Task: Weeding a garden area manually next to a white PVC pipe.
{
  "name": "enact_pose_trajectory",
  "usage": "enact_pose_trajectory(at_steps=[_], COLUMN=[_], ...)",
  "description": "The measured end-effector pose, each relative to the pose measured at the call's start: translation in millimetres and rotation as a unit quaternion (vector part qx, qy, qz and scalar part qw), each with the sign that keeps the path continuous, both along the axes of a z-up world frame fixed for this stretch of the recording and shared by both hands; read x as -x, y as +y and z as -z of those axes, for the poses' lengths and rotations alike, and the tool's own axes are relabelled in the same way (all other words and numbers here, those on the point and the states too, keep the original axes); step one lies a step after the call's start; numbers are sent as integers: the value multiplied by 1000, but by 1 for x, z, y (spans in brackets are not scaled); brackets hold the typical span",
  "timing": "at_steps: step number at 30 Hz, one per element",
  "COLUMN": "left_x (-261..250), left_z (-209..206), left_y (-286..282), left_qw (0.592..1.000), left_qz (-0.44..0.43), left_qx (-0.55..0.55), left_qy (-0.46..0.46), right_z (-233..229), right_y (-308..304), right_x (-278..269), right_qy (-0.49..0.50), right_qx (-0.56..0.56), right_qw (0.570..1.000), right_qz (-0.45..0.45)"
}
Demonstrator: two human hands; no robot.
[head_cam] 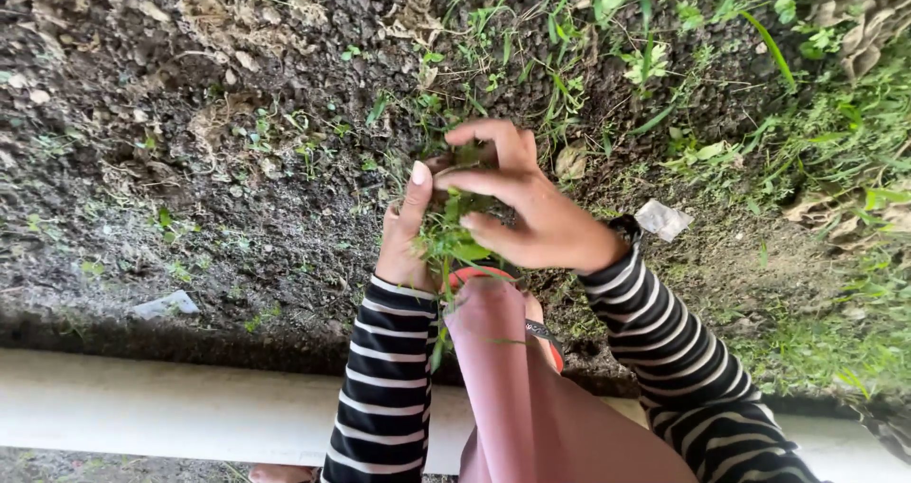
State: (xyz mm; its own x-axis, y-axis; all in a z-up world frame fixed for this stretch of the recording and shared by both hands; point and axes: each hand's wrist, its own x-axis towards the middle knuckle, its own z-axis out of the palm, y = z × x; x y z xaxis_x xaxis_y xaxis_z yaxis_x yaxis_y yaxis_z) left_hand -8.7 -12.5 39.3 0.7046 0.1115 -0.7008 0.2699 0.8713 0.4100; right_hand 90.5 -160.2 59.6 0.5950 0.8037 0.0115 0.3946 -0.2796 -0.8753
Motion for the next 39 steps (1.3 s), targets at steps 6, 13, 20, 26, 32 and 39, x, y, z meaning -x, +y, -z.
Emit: enact_pose_trajectory(at_steps=[6, 13, 20, 26, 32, 39], left_x=[8, 27, 13, 20, 23, 25], left_z=[25, 46, 14, 39, 24, 28], left_y=[0, -7, -1, -1, 2, 1], left_qw=[994, 992, 997, 996, 987, 988], left_qz=[-59, -85, -29, -20, -28, -92], left_qx=[-19, -19, 20, 10, -38, -7], left_qy=[87, 93, 65, 87, 153, 125], right_z=[15, 74, 21, 12, 11, 78], right_y=[8, 15, 23, 21, 46, 71], right_x=[-36, -46, -11, 9, -30, -37], right_qy=[-2, -241, -100, -98, -185, -348], right_qx=[-21, 7, -104, -57, -8, -4], right_qw=[999, 967, 976, 992, 981, 936], right_qz=[47, 85, 162, 57, 54, 46])
